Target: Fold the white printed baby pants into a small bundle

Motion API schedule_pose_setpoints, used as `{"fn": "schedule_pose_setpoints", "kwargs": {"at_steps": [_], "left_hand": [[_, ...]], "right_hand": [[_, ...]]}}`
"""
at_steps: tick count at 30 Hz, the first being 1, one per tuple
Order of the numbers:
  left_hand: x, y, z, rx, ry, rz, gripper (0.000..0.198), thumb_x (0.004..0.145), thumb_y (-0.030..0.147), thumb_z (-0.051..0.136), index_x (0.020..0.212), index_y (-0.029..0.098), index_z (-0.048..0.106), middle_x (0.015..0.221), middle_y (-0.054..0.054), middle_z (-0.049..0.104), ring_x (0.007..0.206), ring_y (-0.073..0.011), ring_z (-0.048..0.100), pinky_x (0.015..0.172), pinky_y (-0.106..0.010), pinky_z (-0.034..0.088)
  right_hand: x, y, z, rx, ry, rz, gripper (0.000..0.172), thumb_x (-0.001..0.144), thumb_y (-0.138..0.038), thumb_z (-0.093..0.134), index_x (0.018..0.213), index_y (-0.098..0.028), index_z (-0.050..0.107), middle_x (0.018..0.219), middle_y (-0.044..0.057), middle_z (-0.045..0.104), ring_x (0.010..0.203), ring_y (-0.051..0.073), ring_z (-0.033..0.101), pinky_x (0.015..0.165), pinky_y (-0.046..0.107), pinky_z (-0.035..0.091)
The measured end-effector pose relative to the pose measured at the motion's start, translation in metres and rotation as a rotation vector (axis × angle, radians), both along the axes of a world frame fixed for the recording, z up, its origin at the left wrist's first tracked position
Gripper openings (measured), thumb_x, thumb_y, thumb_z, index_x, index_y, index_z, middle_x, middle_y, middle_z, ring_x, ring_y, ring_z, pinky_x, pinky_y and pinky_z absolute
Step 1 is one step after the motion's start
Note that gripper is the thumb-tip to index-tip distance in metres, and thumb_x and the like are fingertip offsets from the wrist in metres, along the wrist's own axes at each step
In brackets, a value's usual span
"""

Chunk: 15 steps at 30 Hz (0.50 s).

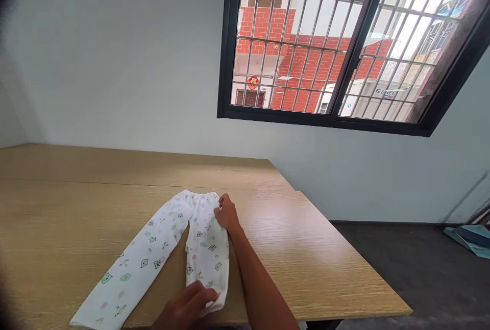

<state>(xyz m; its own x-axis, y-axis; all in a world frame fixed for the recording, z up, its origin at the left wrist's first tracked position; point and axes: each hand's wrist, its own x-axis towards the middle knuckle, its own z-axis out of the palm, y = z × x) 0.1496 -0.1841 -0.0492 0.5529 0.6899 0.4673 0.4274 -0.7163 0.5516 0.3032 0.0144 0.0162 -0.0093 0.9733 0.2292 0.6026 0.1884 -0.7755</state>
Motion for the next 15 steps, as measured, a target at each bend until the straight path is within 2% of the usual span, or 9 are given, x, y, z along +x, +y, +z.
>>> {"fn": "schedule_pose_setpoints", "kwargs": {"at_steps": [3, 5, 7, 9, 11, 13, 15], "left_hand": [[-0.01, -0.012, 0.023, -0.2, -0.305, 0.061, 0.03, 0.095, 0.027, 0.05, 0.124, 0.024, 0.059, 0.089, -0.005, 0.06, 0.071, -0.0149, 0.059, 0.066, -0.02, 0.052], [-0.013, -0.018, 0.039, -0.358, -0.462, 0.147, 0.039, 0.098, 0.037, 0.051, 0.133, 0.022, 0.053, 0.084, -0.004, 0.056, 0.065, -0.0131, 0.055, 0.061, -0.019, 0.051], [-0.017, -0.022, 0.054, -0.444, -0.563, 0.254, 0.047, 0.097, 0.044, 0.052, 0.139, 0.022, 0.049, 0.08, -0.002, 0.053, 0.061, -0.0118, 0.052, 0.059, -0.019, 0.05], [-0.025, -0.023, 0.065, -0.449, -0.597, 0.321, 0.043, 0.095, 0.046, 0.055, 0.13, 0.022, 0.057, 0.079, -0.001, 0.054, 0.059, -0.011, 0.049, 0.059, -0.018, 0.049], [-0.035, -0.023, 0.073, -0.432, -0.555, 0.311, 0.029, 0.09, 0.045, 0.061, 0.107, 0.022, 0.069, 0.085, -0.004, 0.06, 0.057, -0.0101, 0.049, 0.055, -0.017, 0.048], [-0.044, -0.024, 0.078, -0.432, -0.511, 0.303, 0.026, 0.085, 0.045, 0.066, 0.093, 0.022, 0.073, 0.099, -0.007, 0.065, 0.055, -0.0097, 0.05, 0.052, -0.017, 0.048], [-0.051, -0.028, 0.079, -0.47, -0.554, 0.35, 0.031, 0.081, 0.048, 0.07, 0.097, 0.022, 0.075, 0.116, -0.009, 0.065, 0.06, -0.0112, 0.057, 0.055, -0.018, 0.052]], "right_hand": [[0.005, -0.001, 0.005, -0.149, 0.286, 0.09, 0.035, 0.065, -0.017, 0.055, 0.099, -0.02, 0.056, 0.078, -0.002, 0.055, 0.064, 0.013, 0.05, 0.058, 0.025, 0.038], [0.009, -0.004, 0.011, -0.271, 0.468, 0.157, 0.042, 0.062, -0.02, 0.057, 0.104, -0.018, 0.062, 0.073, -0.002, 0.055, 0.061, 0.013, 0.05, 0.056, 0.024, 0.037], [0.014, -0.007, 0.019, -0.392, 0.614, 0.198, 0.048, 0.06, -0.021, 0.061, 0.107, -0.016, 0.066, 0.074, 0.0, 0.06, 0.065, 0.015, 0.054, 0.058, 0.026, 0.041], [0.017, -0.01, 0.025, -0.493, 0.726, 0.215, 0.055, 0.057, -0.02, 0.065, 0.112, -0.016, 0.068, 0.082, 0.004, 0.066, 0.072, 0.018, 0.059, 0.063, 0.028, 0.046], [0.018, -0.011, 0.028, -0.528, 0.808, 0.216, 0.06, 0.054, -0.019, 0.067, 0.114, -0.016, 0.068, 0.09, 0.006, 0.069, 0.077, 0.019, 0.062, 0.068, 0.029, 0.049], [0.018, -0.009, 0.028, -0.484, 0.841, 0.177, 0.06, 0.051, -0.019, 0.067, 0.111, -0.015, 0.069, 0.09, 0.006, 0.069, 0.076, 0.017, 0.061, 0.068, 0.027, 0.048], [0.015, -0.006, 0.026, -0.386, 0.8, 0.113, 0.056, 0.05, -0.019, 0.066, 0.106, -0.012, 0.07, 0.085, 0.005, 0.068, 0.071, 0.015, 0.059, 0.063, 0.025, 0.046]]}}
